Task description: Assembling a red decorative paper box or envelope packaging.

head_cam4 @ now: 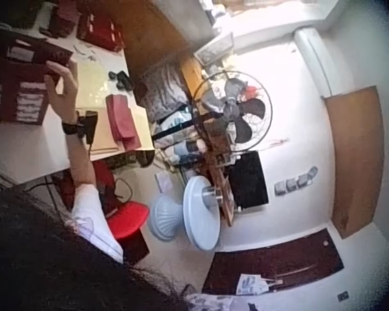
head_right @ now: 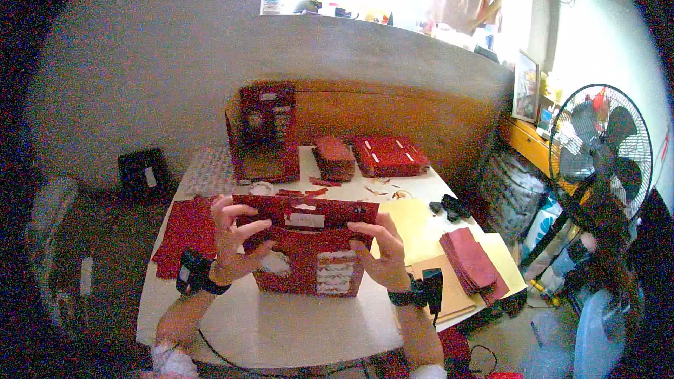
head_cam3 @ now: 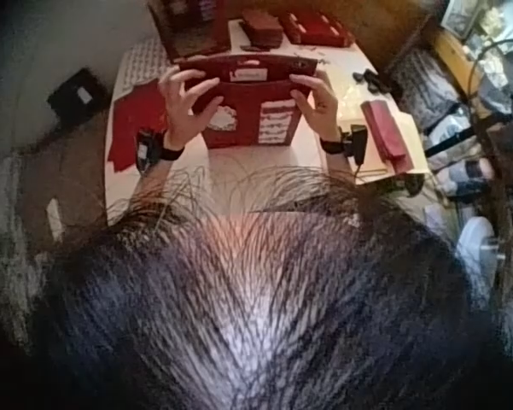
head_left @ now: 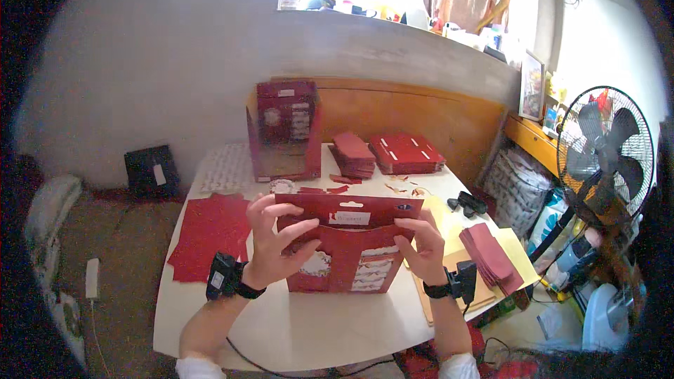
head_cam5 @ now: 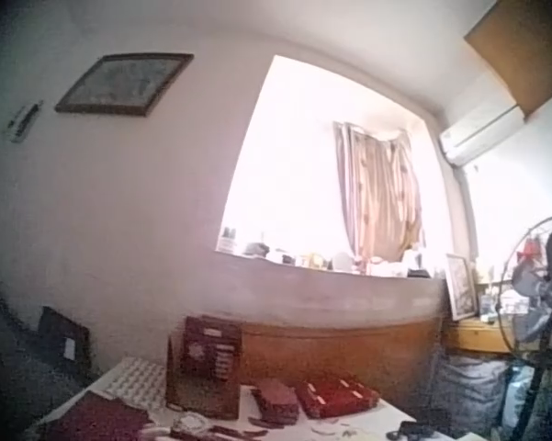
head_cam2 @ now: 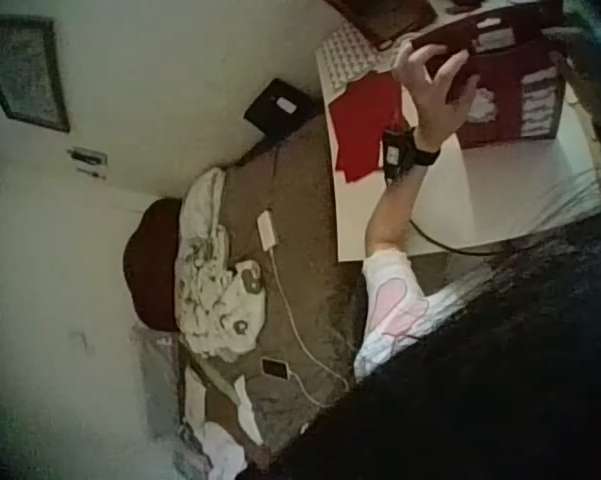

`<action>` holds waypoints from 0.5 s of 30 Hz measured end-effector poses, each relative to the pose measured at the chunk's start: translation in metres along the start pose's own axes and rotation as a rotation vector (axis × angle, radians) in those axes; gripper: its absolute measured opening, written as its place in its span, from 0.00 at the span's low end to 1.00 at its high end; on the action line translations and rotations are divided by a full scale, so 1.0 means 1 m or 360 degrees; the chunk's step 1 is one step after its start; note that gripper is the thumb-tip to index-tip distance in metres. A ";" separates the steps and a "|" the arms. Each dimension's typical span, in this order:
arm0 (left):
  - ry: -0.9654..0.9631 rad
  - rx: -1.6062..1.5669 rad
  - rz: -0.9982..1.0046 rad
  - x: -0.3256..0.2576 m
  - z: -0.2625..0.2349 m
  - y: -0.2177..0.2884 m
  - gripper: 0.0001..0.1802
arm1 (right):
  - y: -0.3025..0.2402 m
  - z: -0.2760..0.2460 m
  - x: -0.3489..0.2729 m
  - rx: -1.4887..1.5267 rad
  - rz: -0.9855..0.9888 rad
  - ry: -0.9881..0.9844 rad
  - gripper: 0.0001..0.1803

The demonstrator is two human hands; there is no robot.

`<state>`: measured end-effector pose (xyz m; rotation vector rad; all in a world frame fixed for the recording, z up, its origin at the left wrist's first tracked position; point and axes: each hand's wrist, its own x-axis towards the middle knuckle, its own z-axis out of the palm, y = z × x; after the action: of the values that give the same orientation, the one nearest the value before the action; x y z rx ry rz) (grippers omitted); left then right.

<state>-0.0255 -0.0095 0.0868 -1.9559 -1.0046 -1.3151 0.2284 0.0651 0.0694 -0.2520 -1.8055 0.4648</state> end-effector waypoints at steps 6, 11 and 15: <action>-0.0002 -0.0066 0.0017 0.003 0.000 0.001 0.23 | 0.001 -0.003 -0.004 0.0074 0.0139 0.0012 0.17; -0.0020 -0.0487 -0.0182 -0.006 0.008 -0.008 0.24 | -0.006 -0.009 0.002 -0.0069 0.0261 -0.0117 0.18; -0.0055 -0.0441 -0.0112 -0.005 0.007 -0.013 0.25 | -0.010 -0.015 0.007 -0.0210 0.0194 -0.0284 0.19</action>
<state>-0.0340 0.0016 0.0807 -2.1699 -0.9568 -1.5333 0.2410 0.0614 0.0833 -0.4253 -2.0060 0.4660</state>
